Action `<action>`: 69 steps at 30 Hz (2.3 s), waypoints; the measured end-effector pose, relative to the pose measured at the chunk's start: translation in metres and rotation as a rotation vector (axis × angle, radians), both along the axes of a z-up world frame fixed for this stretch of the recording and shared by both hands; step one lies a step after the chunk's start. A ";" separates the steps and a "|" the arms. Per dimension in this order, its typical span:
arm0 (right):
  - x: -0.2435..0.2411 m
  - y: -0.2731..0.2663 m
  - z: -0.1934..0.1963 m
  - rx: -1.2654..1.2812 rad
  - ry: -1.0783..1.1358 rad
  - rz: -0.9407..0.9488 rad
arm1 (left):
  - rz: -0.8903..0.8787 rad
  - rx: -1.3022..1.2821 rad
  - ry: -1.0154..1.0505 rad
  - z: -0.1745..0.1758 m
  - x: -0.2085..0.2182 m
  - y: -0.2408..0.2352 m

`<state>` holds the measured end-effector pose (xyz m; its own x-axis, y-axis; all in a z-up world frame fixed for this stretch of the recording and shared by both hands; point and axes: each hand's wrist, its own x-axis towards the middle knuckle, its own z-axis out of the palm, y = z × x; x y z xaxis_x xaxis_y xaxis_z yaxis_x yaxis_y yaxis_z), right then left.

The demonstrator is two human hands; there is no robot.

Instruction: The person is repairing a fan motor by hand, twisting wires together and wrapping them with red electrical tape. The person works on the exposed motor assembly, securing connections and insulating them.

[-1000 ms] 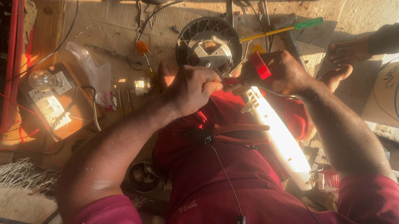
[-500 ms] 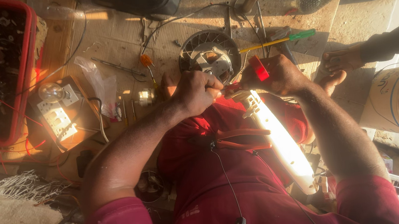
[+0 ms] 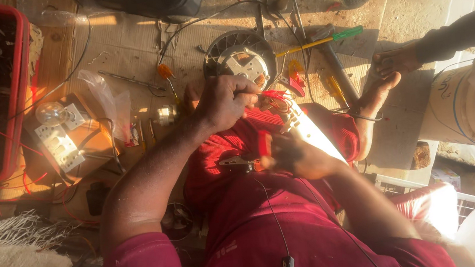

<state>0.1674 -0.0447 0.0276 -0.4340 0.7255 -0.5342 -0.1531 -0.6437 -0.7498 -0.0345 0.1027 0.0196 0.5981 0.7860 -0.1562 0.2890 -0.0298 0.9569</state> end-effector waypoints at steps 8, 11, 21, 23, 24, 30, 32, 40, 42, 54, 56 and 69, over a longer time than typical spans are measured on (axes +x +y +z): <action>-0.033 0.019 -0.008 0.076 -0.292 -0.256 | -0.013 0.229 0.010 -0.002 -0.005 0.000; -0.040 0.020 -0.005 0.042 -0.266 -0.346 | -0.039 0.218 0.032 -0.002 -0.008 0.000; -0.038 0.018 -0.006 0.019 -0.327 -0.376 | -0.148 0.042 0.026 0.007 -0.009 0.003; -0.038 0.019 -0.010 0.058 -0.325 -0.379 | -0.159 0.032 0.049 0.010 -0.009 0.006; -0.038 0.018 -0.012 0.075 -0.324 -0.381 | -0.174 0.029 0.061 0.011 -0.009 0.007; -0.032 0.012 -0.021 0.179 -0.320 -0.328 | -0.265 -0.059 0.156 0.011 -0.006 0.020; -0.030 0.010 -0.022 0.171 -0.330 -0.325 | -0.266 -0.050 0.185 0.010 -0.005 0.021; -0.025 0.008 -0.030 0.220 -0.322 -0.318 | -0.091 0.050 0.057 -0.005 -0.002 0.001; -0.021 0.006 -0.031 0.342 -0.422 -0.278 | -0.045 0.061 0.026 -0.009 0.001 -0.004; 0.002 0.015 -0.016 0.255 0.089 -0.338 | 0.008 0.166 -0.017 -0.008 0.000 -0.018; 0.001 0.020 -0.012 0.214 0.110 -0.348 | 0.008 0.155 -0.105 -0.005 -0.002 -0.025; 0.008 0.053 0.036 0.208 -0.460 0.080 | 0.150 0.233 -0.287 -0.002 -0.007 -0.045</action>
